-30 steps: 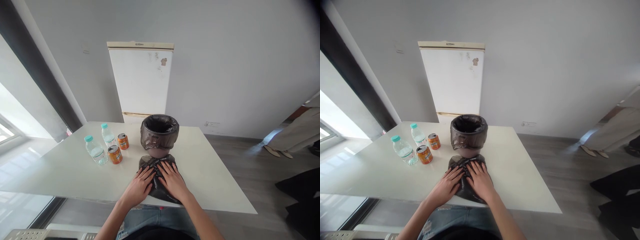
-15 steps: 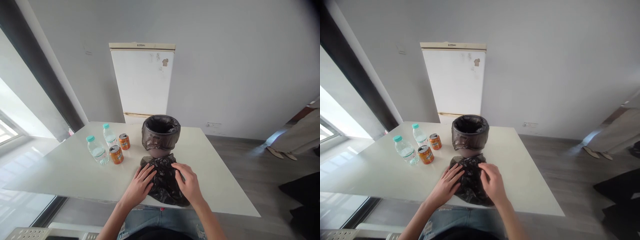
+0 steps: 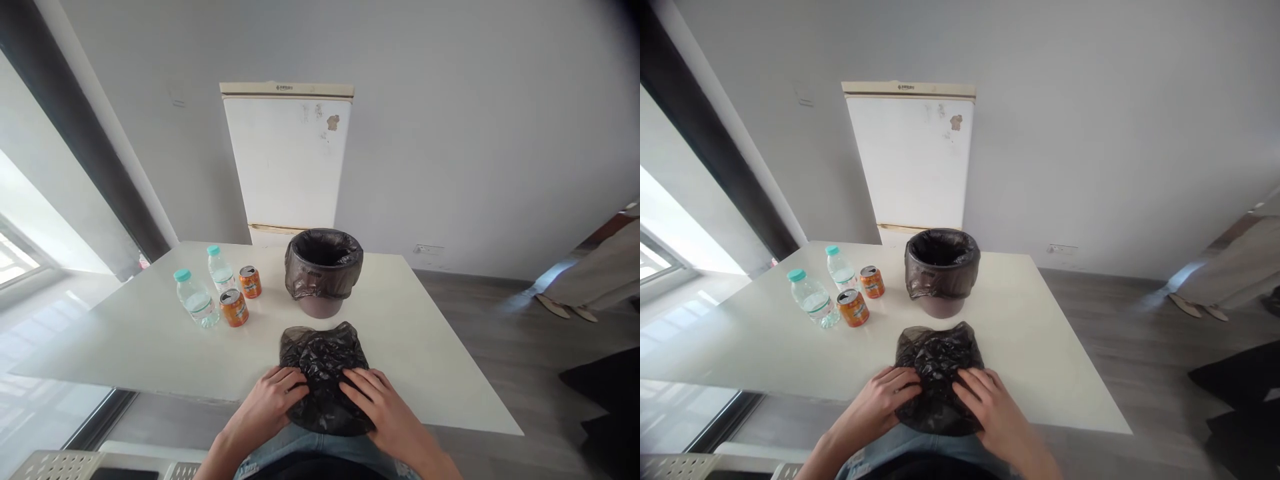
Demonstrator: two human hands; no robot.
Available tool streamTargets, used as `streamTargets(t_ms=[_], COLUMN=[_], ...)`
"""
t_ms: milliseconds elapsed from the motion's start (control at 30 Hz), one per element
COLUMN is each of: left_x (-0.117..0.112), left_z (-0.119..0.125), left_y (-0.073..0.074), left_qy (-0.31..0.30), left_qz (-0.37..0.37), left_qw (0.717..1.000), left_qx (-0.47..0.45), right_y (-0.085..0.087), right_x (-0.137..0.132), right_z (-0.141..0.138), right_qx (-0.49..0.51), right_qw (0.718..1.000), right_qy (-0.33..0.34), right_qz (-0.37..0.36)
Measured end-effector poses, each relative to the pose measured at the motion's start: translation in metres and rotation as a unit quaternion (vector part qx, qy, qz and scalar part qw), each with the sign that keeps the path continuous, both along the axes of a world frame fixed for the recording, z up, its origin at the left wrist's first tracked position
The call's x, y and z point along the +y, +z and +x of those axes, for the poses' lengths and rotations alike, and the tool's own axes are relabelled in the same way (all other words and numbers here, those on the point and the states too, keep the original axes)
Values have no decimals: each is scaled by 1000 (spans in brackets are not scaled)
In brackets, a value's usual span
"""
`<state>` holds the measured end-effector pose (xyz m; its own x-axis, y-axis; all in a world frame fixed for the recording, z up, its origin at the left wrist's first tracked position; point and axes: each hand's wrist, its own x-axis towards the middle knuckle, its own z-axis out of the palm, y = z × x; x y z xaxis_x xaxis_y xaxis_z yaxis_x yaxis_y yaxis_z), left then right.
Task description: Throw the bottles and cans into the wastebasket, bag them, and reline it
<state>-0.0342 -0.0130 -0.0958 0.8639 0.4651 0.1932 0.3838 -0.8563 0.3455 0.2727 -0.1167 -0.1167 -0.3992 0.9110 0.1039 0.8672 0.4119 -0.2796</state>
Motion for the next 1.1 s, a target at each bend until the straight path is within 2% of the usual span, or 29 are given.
streamTargets(t_ms=[100,200,300,367,500,600,700,767,833,900,1000,1067,1100], left_x=[1,11,30,46,76,86,83,73,60,48,38,39,40], left_z=[-2,-1,8,16,27,28,26,26,31,40,56,63,66], left_y=[2,7,10,8,-3,-8,-5,1,5,4,-12,-26,-33], left_qy=[3,51,131,186,269,301,311,321,309,241,118,93,94], left_qz=[-37,-110,-177,-200,-229,-227,-180,-107,-20,52,101,101,99], left_qw=[999,990,965,945,920,915,922,925,932,957,987,990,991], left_qx=[-30,-74,-146,-180,-170,-142,-148,-171,-186,-152,-50,-10,1], right_y=[11,30,45,49,38,25,19,18,16,15,16,22,26], right_x=[-2,4,24,43,79,93,96,96,96,97,96,93,90], right_z=[3,2,0,0,1,0,-2,-3,-3,-4,-6,-9,-11], right_qx=[41,140,263,312,303,266,243,226,208,192,172,151,140], right_qw=[999,988,958,935,917,915,922,926,931,936,942,948,950], right_qy=[4,-15,-89,-153,-252,-298,-300,-301,-301,-296,-287,-281,-276], right_qz=[-15,-55,-73,-72,-64,-46,-26,-14,-5,-6,-27,-5,29])
